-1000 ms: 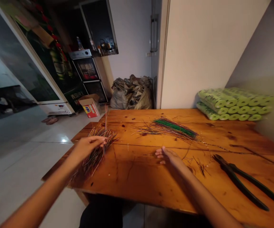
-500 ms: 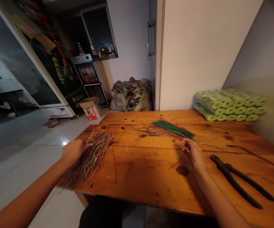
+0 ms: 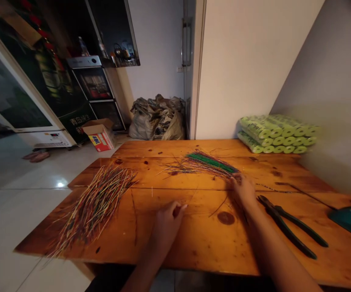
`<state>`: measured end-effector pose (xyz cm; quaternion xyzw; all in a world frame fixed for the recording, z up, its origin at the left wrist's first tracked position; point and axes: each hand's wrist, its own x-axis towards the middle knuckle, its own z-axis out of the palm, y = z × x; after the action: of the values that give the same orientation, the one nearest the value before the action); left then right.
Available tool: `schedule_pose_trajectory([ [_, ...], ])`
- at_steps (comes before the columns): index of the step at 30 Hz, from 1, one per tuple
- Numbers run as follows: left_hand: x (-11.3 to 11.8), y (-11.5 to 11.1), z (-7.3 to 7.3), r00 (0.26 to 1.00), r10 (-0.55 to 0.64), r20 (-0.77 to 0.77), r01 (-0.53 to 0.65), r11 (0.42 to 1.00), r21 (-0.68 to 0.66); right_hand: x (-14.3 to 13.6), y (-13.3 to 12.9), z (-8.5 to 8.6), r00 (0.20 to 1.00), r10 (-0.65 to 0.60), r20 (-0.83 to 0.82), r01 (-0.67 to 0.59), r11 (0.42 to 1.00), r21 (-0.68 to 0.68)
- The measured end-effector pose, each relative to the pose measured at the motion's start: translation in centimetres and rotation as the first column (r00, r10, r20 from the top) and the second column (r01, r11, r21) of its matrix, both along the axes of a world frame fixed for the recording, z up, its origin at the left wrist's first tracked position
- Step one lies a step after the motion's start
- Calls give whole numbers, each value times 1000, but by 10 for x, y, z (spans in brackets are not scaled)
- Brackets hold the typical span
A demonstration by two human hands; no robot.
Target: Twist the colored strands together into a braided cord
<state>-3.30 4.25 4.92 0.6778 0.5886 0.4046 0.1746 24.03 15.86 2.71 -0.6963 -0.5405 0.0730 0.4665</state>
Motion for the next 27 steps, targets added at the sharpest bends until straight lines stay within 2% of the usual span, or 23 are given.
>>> schedule_pose_trajectory([
  [4, -8, 1, -17, 997, -10, -71, 9, 1000, -17, 1, -1, -1, 964, 6, 267, 18, 996, -89],
  [10, -14, 5, -20, 995, 10, -104, -13, 999, -31, 4, -1, -3, 881, -35, 472, 136, 974, -181],
  [14, -11, 5, -21, 992, -15, -128, 12, 1000, -22, 10, -1, -4, 846, -44, 531, 178, 963, -203],
  [27, -10, 8, -21, 995, -35, -92, 31, 998, -48, 15, 0, -5, 815, -52, 577, 221, 949, -226],
])
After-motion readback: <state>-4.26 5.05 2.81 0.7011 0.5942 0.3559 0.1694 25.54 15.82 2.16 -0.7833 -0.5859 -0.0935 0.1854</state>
